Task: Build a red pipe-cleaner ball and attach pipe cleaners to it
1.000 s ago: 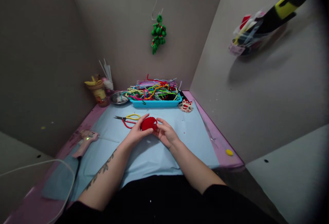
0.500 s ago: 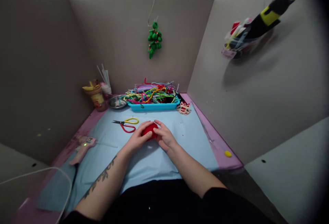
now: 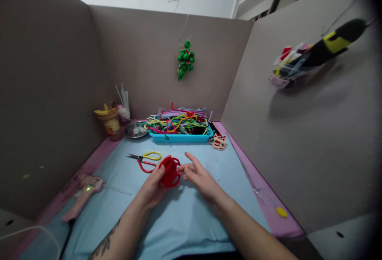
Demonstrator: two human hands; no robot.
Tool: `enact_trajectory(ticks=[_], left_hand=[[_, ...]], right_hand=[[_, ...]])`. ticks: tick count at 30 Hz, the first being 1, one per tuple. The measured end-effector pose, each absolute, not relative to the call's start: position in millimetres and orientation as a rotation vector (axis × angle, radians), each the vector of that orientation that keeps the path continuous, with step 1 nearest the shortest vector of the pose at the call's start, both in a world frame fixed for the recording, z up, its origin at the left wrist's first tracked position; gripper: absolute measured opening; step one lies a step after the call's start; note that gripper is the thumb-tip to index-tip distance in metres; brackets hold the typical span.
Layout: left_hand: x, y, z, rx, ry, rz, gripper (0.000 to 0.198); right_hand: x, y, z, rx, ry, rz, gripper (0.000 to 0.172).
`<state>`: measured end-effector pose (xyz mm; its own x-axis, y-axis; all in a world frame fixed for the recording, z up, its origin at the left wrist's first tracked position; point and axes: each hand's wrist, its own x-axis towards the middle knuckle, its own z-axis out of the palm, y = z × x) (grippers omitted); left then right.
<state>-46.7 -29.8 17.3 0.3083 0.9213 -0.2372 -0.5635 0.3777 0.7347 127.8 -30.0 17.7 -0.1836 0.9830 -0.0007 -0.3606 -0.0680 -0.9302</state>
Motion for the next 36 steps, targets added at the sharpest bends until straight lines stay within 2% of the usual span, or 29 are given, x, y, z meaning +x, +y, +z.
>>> enact_trajectory(ticks=[4, 7, 10, 13, 14, 17, 22, 27, 31, 36], left_hand=[[-44.6, -24.7, 20.6, 0.238, 0.770, 1.085, 0.034], [-41.9, -23.5, 23.1, 0.140, 0.817, 1.106, 0.029], [-41.2, -24.6, 24.2, 0.089, 0.861, 1.100, 0.028], [-41.6, -26.1, 23.4, 0.066, 0.898, 1.081, 0.030], [-41.7, -26.5, 22.8, 0.060, 0.905, 1.082, 0.030], [-41.2, -27.6, 20.8, 0.061, 0.921, 1.063, 0.030], [-39.3, -29.9, 18.3, 0.106, 0.927, 0.992, 0.034], [-37.9, -30.3, 15.9, 0.147, 0.941, 0.996, 0.030], [-36.8, -29.1, 13.6, 0.158, 0.949, 1.032, 0.026], [-35.6, -28.7, 12.7, 0.189, 0.945, 1.023, 0.029]], right_hand=[[151.3, 32.9, 46.1, -1.035, -1.252, 1.010, 0.023], [160.4, 100.9, 74.6, -1.116, -1.385, 0.622, 0.011], [165.3, 164.6, 96.2, -1.228, -1.510, 0.274, 0.021], [165.3, 208.1, 107.3, -1.310, -1.781, 0.132, 0.031], [164.1, 218.2, 109.8, -1.289, -1.937, 0.130, 0.029], [162.1, 242.3, 119.2, -1.312, -2.218, 0.161, 0.007], [175.6, 280.7, 158.5, -1.451, -1.735, 0.041, 0.031], [180.4, 291.0, 203.6, -1.192, -1.756, -0.106, 0.027], [178.4, 283.4, 226.8, -1.162, -1.824, -0.151, 0.027], [191.0, 290.2, 246.4, -1.033, -1.691, -0.158, 0.034]])
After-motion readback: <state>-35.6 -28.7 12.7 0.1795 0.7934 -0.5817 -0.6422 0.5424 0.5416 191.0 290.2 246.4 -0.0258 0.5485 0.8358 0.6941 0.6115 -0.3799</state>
